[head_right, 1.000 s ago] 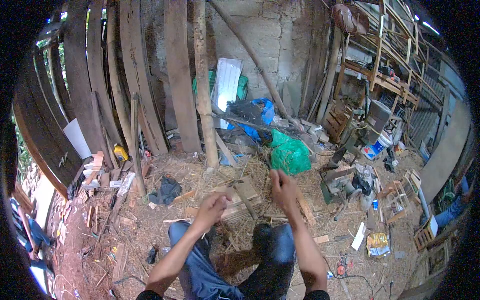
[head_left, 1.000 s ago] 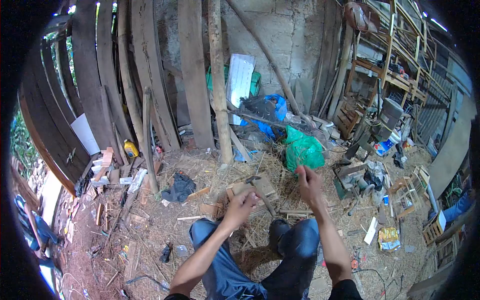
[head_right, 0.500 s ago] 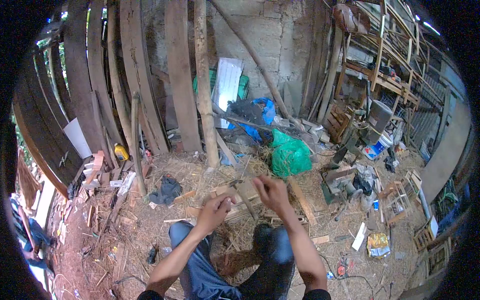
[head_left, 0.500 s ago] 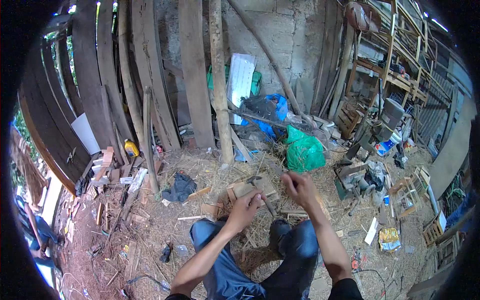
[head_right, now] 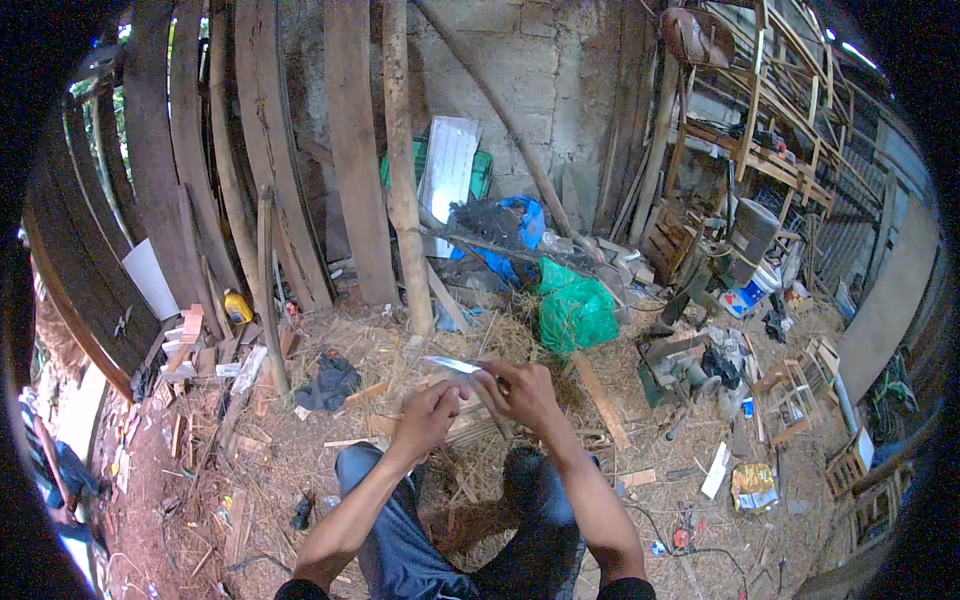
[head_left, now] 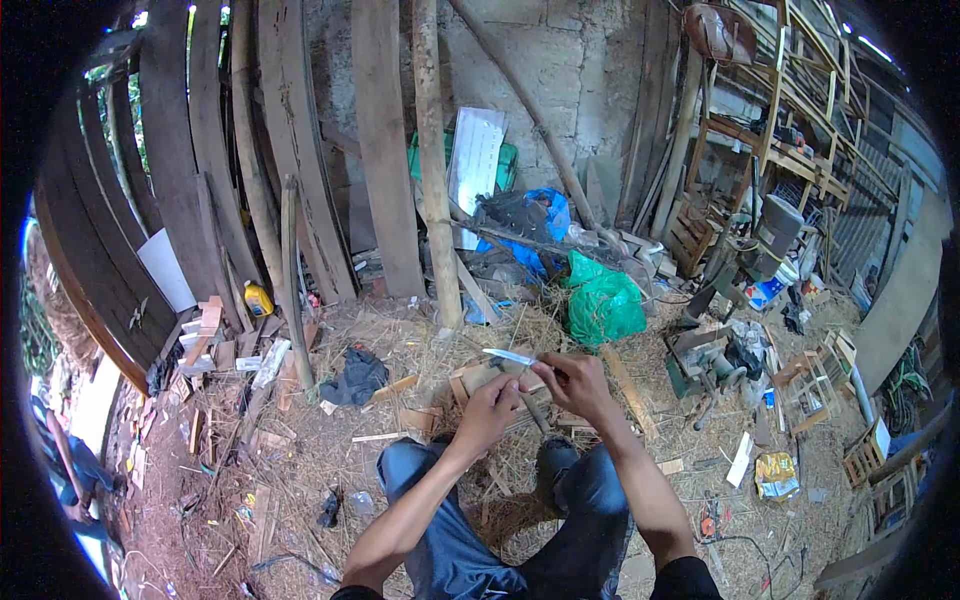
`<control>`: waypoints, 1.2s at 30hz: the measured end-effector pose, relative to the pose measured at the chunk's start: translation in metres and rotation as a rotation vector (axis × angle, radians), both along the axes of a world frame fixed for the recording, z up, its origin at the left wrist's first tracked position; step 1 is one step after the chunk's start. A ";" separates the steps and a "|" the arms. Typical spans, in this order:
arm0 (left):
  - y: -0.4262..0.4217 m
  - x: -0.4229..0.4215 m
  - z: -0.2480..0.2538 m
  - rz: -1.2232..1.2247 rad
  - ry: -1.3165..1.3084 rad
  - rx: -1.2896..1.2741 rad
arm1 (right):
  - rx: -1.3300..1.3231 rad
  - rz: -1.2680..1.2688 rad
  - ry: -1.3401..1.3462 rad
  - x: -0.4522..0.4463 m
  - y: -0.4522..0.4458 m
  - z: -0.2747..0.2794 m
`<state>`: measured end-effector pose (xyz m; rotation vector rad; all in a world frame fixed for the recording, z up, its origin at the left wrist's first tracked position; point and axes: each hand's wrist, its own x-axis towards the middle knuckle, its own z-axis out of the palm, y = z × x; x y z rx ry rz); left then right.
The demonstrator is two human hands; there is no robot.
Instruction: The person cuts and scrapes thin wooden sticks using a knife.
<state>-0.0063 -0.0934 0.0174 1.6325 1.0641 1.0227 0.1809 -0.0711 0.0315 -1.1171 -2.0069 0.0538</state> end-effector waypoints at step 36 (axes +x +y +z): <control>-0.025 0.001 0.020 0.101 0.267 0.334 | 0.045 0.058 0.084 0.018 -0.007 0.005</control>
